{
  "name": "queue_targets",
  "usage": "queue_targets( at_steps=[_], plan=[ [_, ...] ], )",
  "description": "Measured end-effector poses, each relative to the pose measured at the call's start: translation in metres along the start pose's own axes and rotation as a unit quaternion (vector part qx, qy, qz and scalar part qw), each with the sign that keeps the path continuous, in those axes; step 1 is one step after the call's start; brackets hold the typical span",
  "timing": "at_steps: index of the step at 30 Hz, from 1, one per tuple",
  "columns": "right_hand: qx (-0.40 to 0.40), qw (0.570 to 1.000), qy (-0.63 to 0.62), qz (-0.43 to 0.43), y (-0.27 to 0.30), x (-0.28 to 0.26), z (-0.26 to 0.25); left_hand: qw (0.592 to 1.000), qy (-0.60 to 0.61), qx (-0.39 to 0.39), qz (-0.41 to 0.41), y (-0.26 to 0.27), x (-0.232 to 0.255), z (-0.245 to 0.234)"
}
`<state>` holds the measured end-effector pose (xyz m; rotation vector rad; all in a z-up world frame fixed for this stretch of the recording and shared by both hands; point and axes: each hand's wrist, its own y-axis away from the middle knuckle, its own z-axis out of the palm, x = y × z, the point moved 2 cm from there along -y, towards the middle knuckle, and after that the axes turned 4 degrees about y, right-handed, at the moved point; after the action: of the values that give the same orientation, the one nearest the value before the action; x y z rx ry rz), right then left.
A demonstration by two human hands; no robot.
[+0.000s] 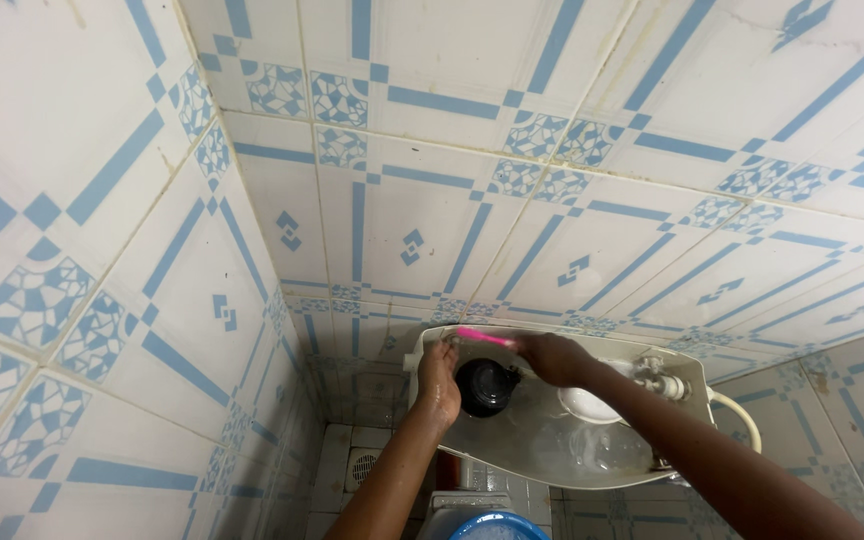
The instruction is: The person scrubs the interior of a toilet cistern using a pink toothbrush and soapy water from a blue basin. They repeatedly dip the brush into the basin and scrub various parts of the tank, including the sides, the flush valve, and the fill valve.
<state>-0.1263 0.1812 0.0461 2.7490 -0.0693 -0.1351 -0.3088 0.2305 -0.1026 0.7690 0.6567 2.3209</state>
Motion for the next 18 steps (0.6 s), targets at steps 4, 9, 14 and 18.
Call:
queue_targets(
  at_steps=[4, 9, 14, 18],
  plan=[
    [0.036, 0.996, -0.002, -0.087, -0.023, -0.018, 0.015, 0.991, 0.068, -0.1, 0.06, -0.009, 0.008, 0.002],
    [0.045, 0.999, 0.007, 0.015, -0.018, -0.002, 0.012, 0.992, 0.081, -0.087, 0.034, 0.0, 0.013, 0.003],
    [0.003, 1.0, 0.012, 0.023, 0.005, 0.008, 0.001, 0.996, 0.042, -0.078, 0.027, 0.012, 0.014, 0.012],
    [-0.026, 0.999, -0.018, 0.027, -0.006, -0.015, 0.001, 0.999, 0.029, -0.044, 0.009, 0.012, 0.013, 0.011]
  ],
)
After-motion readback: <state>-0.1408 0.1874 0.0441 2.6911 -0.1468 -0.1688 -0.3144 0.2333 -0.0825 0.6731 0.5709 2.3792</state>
